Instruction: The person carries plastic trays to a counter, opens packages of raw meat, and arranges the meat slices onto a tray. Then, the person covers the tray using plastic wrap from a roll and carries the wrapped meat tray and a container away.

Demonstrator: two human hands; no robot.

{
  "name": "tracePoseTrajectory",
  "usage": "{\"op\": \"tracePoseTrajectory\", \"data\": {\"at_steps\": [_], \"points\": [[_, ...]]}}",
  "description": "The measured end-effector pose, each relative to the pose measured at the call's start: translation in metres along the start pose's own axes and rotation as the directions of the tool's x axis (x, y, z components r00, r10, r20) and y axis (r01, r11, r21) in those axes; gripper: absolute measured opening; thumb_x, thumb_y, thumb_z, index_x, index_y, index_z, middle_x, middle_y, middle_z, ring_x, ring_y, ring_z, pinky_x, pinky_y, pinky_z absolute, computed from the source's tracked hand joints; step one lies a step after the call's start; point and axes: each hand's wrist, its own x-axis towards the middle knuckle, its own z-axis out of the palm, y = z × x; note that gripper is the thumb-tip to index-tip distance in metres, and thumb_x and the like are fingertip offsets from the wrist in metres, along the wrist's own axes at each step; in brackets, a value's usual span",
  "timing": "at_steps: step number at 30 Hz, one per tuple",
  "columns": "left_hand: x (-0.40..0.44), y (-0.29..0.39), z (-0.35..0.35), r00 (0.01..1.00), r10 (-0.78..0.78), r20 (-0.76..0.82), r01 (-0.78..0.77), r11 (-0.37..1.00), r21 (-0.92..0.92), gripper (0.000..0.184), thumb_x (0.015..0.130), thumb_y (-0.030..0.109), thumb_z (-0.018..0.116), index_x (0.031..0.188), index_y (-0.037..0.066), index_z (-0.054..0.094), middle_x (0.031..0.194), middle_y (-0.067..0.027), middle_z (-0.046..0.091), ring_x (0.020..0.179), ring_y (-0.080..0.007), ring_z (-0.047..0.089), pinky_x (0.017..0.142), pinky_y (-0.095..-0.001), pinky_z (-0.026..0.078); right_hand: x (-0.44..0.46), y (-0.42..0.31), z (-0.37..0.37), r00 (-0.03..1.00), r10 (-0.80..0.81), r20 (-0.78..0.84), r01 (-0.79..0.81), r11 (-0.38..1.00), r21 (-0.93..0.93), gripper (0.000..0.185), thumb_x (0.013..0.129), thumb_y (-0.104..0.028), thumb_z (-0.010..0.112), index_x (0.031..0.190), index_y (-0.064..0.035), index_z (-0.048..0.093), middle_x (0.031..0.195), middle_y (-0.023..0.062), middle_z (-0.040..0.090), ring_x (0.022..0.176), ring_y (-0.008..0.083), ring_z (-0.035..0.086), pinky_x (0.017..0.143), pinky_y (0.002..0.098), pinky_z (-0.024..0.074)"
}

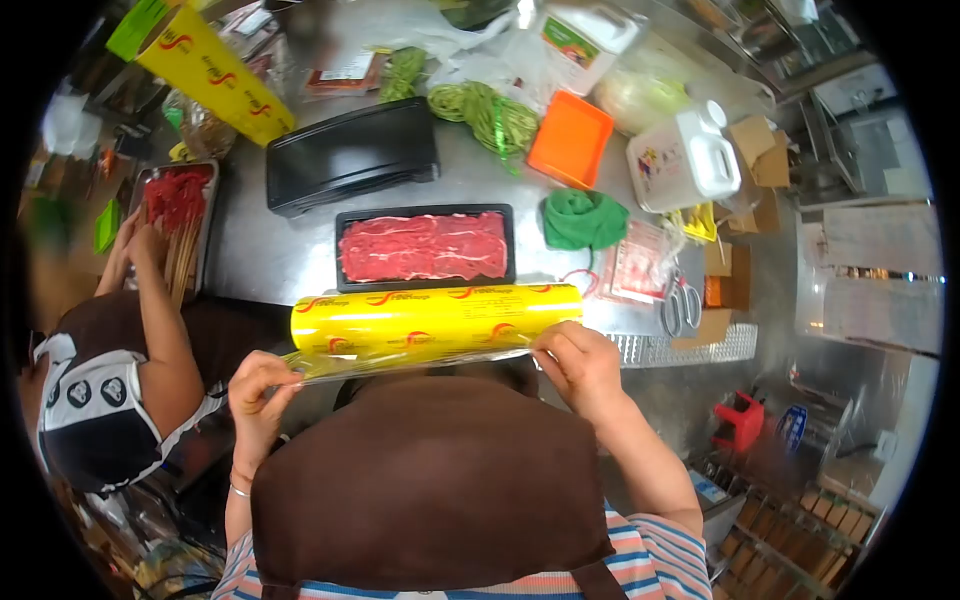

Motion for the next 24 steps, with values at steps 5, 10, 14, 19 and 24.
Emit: {"op": "tracePoseTrajectory", "data": {"at_steps": [5, 10, 14, 19, 24], "points": [[-0.001, 0.003, -0.012, 0.996, -0.045, -0.073, 0.043, 0.999, -0.032, 0.018, 0.062, -0.009, 0.070, 0.076, 0.004, 0.066, 0.075, -0.0054, 0.057, 0.072, -0.0162, 0.054, 0.064, -0.0254, 0.043, 0.001, -0.010, -0.022, 0.986, -0.155, -0.057, 0.158, 0.986, 0.048, 0.019, 0.065, -0.007, 0.075, 0.078, -0.0081, 0.062, 0.074, 0.0052, 0.062, 0.064, 0.0215, 0.060, 0.054, 0.0305, 0.0441], [0.002, 0.021, -0.028, 0.992, -0.033, -0.121, 0.028, 0.999, -0.039, 0.013, 0.064, -0.006, 0.069, 0.073, 0.003, 0.066, 0.072, -0.0039, 0.055, 0.069, -0.0139, 0.051, 0.059, -0.0229, 0.039, 0.004, -0.032, -0.048, 0.962, -0.266, -0.062, 0.267, 0.964, 0.008, 0.017, 0.066, -0.010, 0.075, 0.076, -0.0096, 0.062, 0.073, 0.0032, 0.061, 0.061, 0.0185, 0.058, 0.052, 0.0296, 0.0420], [0.001, 0.041, -0.047, 0.993, 0.006, -0.122, -0.012, 0.999, -0.051, 0.009, 0.066, -0.002, 0.069, 0.072, 0.002, 0.065, 0.072, -0.0037, 0.054, 0.066, -0.0130, 0.048, 0.056, -0.0234, 0.036, 0.011, -0.049, -0.069, 0.963, -0.271, -0.008, 0.271, 0.962, 0.026, 0.022, 0.065, -0.010, 0.074, 0.082, -0.0098, 0.061, 0.078, 0.0022, 0.061, 0.063, 0.0181, 0.058, 0.053, 0.0300, 0.0426], [0.032, 0.053, -0.055, 0.985, 0.168, -0.041, -0.158, 0.970, 0.183, 0.016, 0.066, 0.001, 0.072, 0.078, 0.001, 0.063, 0.072, -0.0056, 0.053, 0.067, -0.0168, 0.050, 0.059, -0.0268, 0.041, 0.039, -0.060, -0.079, 0.966, -0.253, -0.050, 0.228, 0.928, -0.296, 0.021, 0.069, -0.009, 0.073, 0.083, -0.0079, 0.057, 0.081, 0.0038, 0.062, 0.062, 0.0187, 0.056, 0.055, 0.0288, 0.0434], [0.114, 0.039, -0.049, 0.975, 0.211, 0.064, -0.220, 0.909, 0.354, 0.028, 0.060, 0.004, 0.079, 0.076, 0.000, 0.056, 0.075, -0.0054, 0.049, 0.066, -0.0174, 0.048, 0.060, -0.0275, 0.041, 0.090, -0.016, -0.054, 0.883, 0.409, 0.229, -0.464, 0.693, 0.552, 0.024, 0.079, -0.004, 0.067, 0.099, -0.0054, 0.053, 0.081, 0.0042, 0.061, 0.062, 0.0087, 0.052, 0.056, 0.0240, 0.0416]]}}
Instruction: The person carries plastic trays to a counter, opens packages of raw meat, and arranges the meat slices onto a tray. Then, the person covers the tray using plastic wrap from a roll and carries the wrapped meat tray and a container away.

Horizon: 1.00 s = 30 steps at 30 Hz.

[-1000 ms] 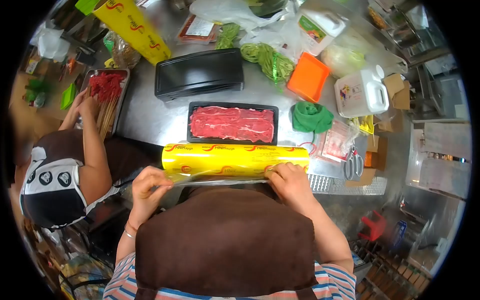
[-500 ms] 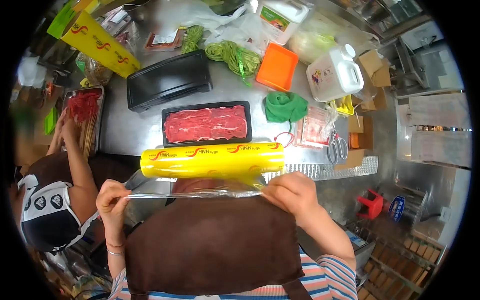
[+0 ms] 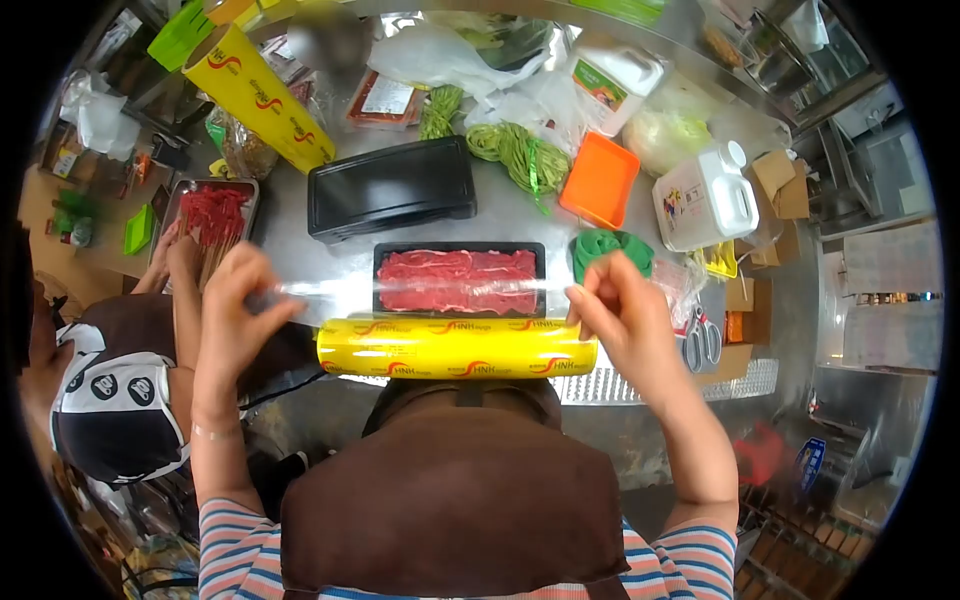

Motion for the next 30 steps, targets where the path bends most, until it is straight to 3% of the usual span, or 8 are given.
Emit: {"op": "tracePoseTrajectory", "data": {"at_steps": [5, 7, 11, 19, 20, 22, 26, 30], "points": [[0.063, -0.089, 0.072, 0.995, -0.068, -0.070, 0.028, 0.886, -0.463, 0.024, 0.067, 0.003, 0.077, 0.072, 0.004, 0.054, 0.079, -0.0016, 0.055, 0.072, -0.0113, 0.050, 0.066, -0.0227, 0.042, 0.090, 0.026, -0.017, 0.984, 0.017, 0.179, 0.061, 0.904, -0.423, 0.024, 0.072, -0.012, 0.078, 0.089, -0.0038, 0.062, 0.071, -0.0008, 0.056, 0.066, 0.0063, 0.051, 0.055, 0.0235, 0.0421], [0.068, -0.115, 0.098, 0.918, -0.311, 0.244, 0.381, 0.528, -0.759, 0.023, 0.071, 0.001, 0.075, 0.073, 0.008, 0.053, 0.077, -0.0006, 0.057, 0.069, -0.0093, 0.052, 0.064, -0.0206, 0.043, 0.122, 0.078, -0.020, 0.987, 0.010, 0.163, 0.022, 0.980, -0.196, 0.016, 0.074, -0.012, 0.076, 0.081, -0.0067, 0.063, 0.075, -0.0022, 0.059, 0.070, 0.0071, 0.053, 0.057, 0.0240, 0.0434], [0.060, -0.110, 0.127, 0.723, -0.600, 0.344, 0.536, 0.171, -0.827, 0.017, 0.077, 0.002, 0.070, 0.078, 0.009, 0.055, 0.070, 0.0022, 0.057, 0.060, -0.0066, 0.054, 0.054, -0.0188, 0.042, 0.124, 0.094, 0.001, 0.953, 0.271, 0.133, -0.297, 0.919, 0.259, 0.015, 0.077, -0.017, 0.075, 0.082, -0.0104, 0.062, 0.077, -0.0031, 0.062, 0.069, 0.0048, 0.054, 0.057, 0.0200, 0.0424], [0.023, -0.129, 0.171, 0.807, -0.588, 0.054, 0.418, 0.504, -0.756, 0.020, 0.085, 0.018, 0.066, 0.072, 0.008, 0.056, 0.064, 0.0053, 0.049, 0.059, -0.0025, 0.040, 0.052, -0.0197, 0.032, 0.122, 0.158, 0.043, 0.962, 0.021, -0.271, 0.023, 0.987, 0.158, 0.014, 0.085, -0.017, 0.065, 0.083, -0.0046, 0.059, 0.077, 0.0024, 0.061, 0.069, 0.0109, 0.055, 0.062, 0.0237, 0.0419], [0.014, -0.133, 0.177, 0.753, -0.639, 0.156, 0.550, 0.481, -0.682, 0.029, 0.089, 0.031, 0.062, 0.072, 0.008, 0.055, 0.063, 0.0042, 0.049, 0.056, -0.0046, 0.041, 0.051, -0.0204, 0.033, 0.119, 0.162, 0.047, 0.963, 0.024, -0.268, 0.021, 0.986, 0.163, 0.014, 0.085, -0.017, 0.065, 0.083, -0.0046, 0.059, 0.077, 0.0024, 0.061, 0.069, 0.0109, 0.055, 0.062, 0.0237, 0.0419], [0.005, -0.132, 0.184, 0.711, -0.661, 0.239, 0.618, 0.427, -0.660, 0.035, 0.090, 0.037, 0.058, 0.081, 0.004, 0.057, 0.069, 0.0002, 0.053, 0.059, -0.0068, 0.045, 0.055, -0.0208, 0.038, 0.111, 0.147, 0.059, 0.883, -0.224, -0.413, 0.017, 0.894, -0.448, 0.021, 0.084, -0.019, 0.065, 0.088, 0.0003, 0.058, 0.076, 0.0135, 0.061, 0.071, 0.0282, 0.059, 0.066, 0.0343, 0.0450], [0.014, -0.107, 0.158, 0.667, -0.645, 0.374, 0.609, 0.181, -0.773, 0.029, 0.087, 0.031, 0.063, 0.093, 0.003, 0.059, 0.084, -0.0049, 0.062, 0.080, -0.0156, 0.060, 0.076, -0.0259, 0.049, 0.111, 0.148, 0.067, 0.911, -0.092, -0.402, -0.032, 0.956, -0.290, 0.022, 0.085, -0.020, 0.063, 0.086, 0.0009, 0.057, 0.081, 0.0188, 0.060, 0.073, 0.0320, 0.058, 0.067, 0.0362, 0.0452], [0.016, -0.122, 0.150, 0.777, -0.510, 0.371, 0.521, 0.190, -0.832, 0.020, 0.076, 0.014, 0.074, 0.076, 0.007, 0.056, 0.076, -0.0024, 0.061, 0.067, -0.0120, 0.056, 0.061, -0.0225, 0.047, 0.115, 0.151, 0.066, 0.904, -0.162, -0.397, 0.069, 0.969, -0.237, 0.020, 0.085, -0.019, 0.063, 0.088, 0.0003, 0.058, 0.080, 0.0178, 0.060, 0.072, 0.0311, 0.058, 0.067, 0.0347, 0.0455]]}}
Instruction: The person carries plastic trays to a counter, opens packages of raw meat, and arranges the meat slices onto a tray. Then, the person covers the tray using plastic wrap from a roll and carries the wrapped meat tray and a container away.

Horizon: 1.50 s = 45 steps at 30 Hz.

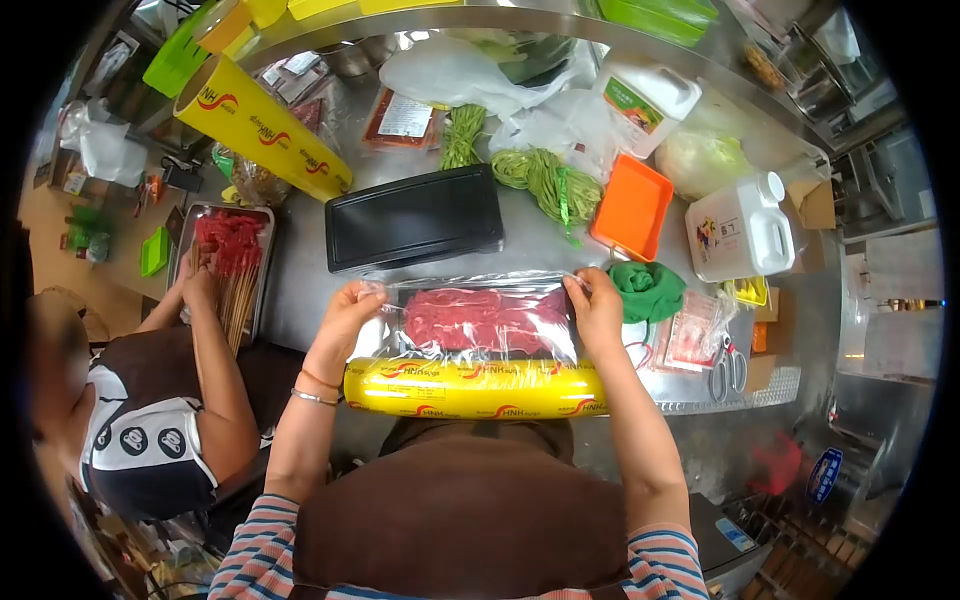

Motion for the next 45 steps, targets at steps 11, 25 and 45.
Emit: {"op": "tracePoseTrajectory", "data": {"at_steps": [11, 25, 45], "points": [[0.025, -0.038, 0.023, 0.862, 0.385, -0.331, -0.136, 0.803, 0.580, 0.024, 0.084, 0.019, 0.064, 0.077, -0.003, 0.057, 0.068, -0.0141, 0.058, 0.059, -0.0252, 0.056, 0.059, -0.0350, 0.044, 0.005, -0.009, 0.006, 0.997, 0.081, -0.011, -0.082, 0.986, -0.147, 0.017, 0.087, -0.019, 0.059, 0.087, -0.0019, 0.055, 0.078, 0.0182, 0.059, 0.072, 0.0354, 0.057, 0.065, 0.0386, 0.0443], [-0.014, -0.012, 0.046, 0.884, 0.445, 0.142, -0.341, 0.407, 0.847, 0.025, 0.095, 0.016, 0.043, 0.095, 0.005, 0.066, 0.094, -0.0086, 0.067, 0.085, -0.0269, 0.058, 0.079, -0.0357, 0.046, 0.002, -0.006, 0.006, 1.000, -0.019, -0.007, 0.017, 0.983, -0.182, 0.018, 0.087, -0.020, 0.059, 0.086, -0.0020, 0.057, 0.082, 0.0164, 0.059, 0.076, 0.0343, 0.057, 0.066, 0.0384, 0.0444], [0.019, -0.047, 0.021, 0.868, 0.445, -0.219, -0.204, 0.723, 0.660, 0.029, 0.095, 0.021, 0.047, 0.090, -0.001, 0.065, 0.082, -0.0119, 0.064, 0.077, -0.0233, 0.060, 0.073, -0.0314, 0.045, 0.004, -0.010, 0.008, 1.000, 0.021, -0.017, -0.024, 0.978, -0.205, 0.022, 0.090, -0.022, 0.056, 0.085, -0.0015, 0.052, 0.076, 0.0186, 0.059, 0.071, 0.0358, 0.057, 0.063, 0.0387, 0.0442]]}}
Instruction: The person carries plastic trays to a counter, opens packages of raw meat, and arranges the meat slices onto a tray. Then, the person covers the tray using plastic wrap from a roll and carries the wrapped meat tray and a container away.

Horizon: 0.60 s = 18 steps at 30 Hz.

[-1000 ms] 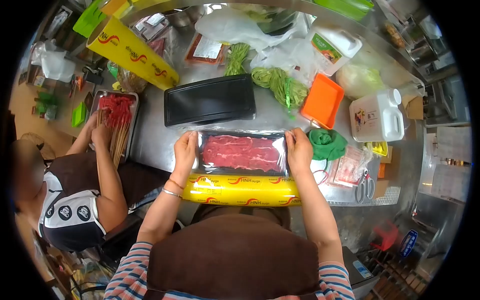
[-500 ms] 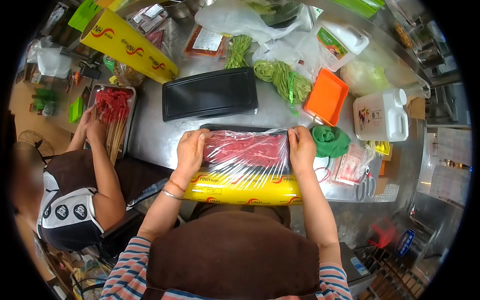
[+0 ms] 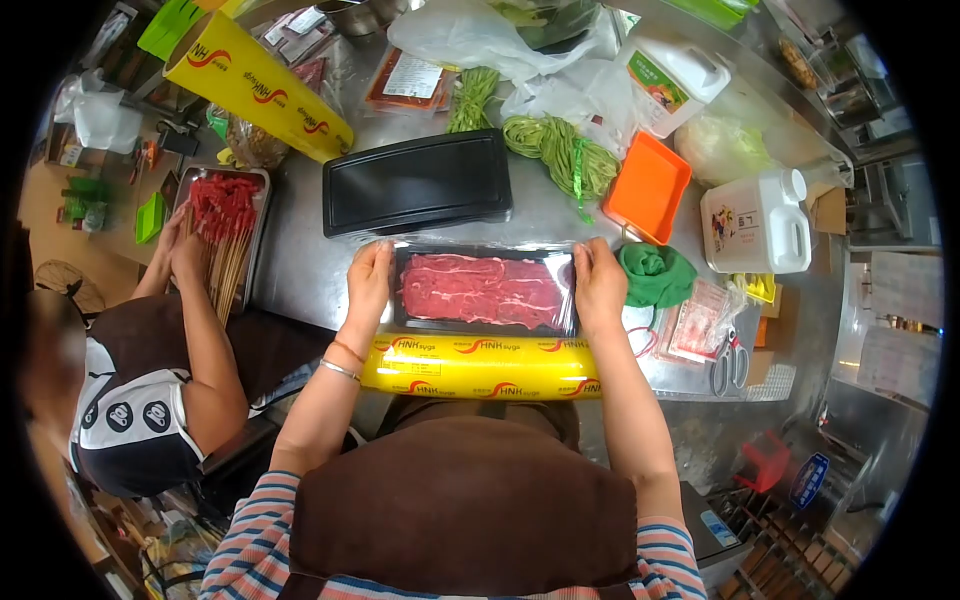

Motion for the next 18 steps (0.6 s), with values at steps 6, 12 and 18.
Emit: {"op": "tracePoseTrajectory", "data": {"at_steps": [6, 12, 18], "points": [[0.008, 0.013, 0.002, 0.956, -0.228, 0.185, 0.270, 0.930, -0.249, 0.032, 0.097, 0.028, 0.046, 0.085, 0.003, 0.063, 0.064, 0.0055, 0.049, 0.056, -0.0035, 0.040, 0.049, -0.0205, 0.031, 0.006, 0.018, 0.002, 0.999, 0.045, 0.024, -0.047, 0.996, 0.081, 0.021, 0.091, -0.022, 0.056, 0.085, -0.0020, 0.051, 0.072, 0.0169, 0.057, 0.065, 0.0302, 0.054, 0.061, 0.0362, 0.0431], [0.012, 0.032, -0.022, 0.933, -0.220, 0.284, 0.288, 0.931, -0.225, 0.042, 0.095, 0.033, 0.047, 0.087, -0.001, 0.069, 0.067, -0.0016, 0.060, 0.057, -0.0072, 0.046, 0.055, -0.0222, 0.038, 0.007, 0.020, -0.006, 0.999, -0.008, 0.043, -0.002, 0.972, 0.236, 0.022, 0.091, -0.022, 0.057, 0.085, -0.0017, 0.053, 0.071, 0.0161, 0.058, 0.061, 0.0240, 0.052, 0.060, 0.0330, 0.0429], [0.026, 0.026, -0.032, 0.811, -0.427, 0.401, 0.504, 0.857, -0.106, 0.036, 0.092, 0.030, 0.052, 0.077, 0.000, 0.065, 0.063, -0.0006, 0.057, 0.058, -0.0083, 0.045, 0.054, -0.0229, 0.036, 0.034, 0.021, -0.014, 0.978, -0.013, 0.209, -0.043, 0.964, 0.262, 0.025, 0.087, -0.024, 0.058, 0.078, -0.0012, 0.057, 0.061, 0.0100, 0.055, 0.052, 0.0194, 0.053, 0.051, 0.0323, 0.0411]]}}
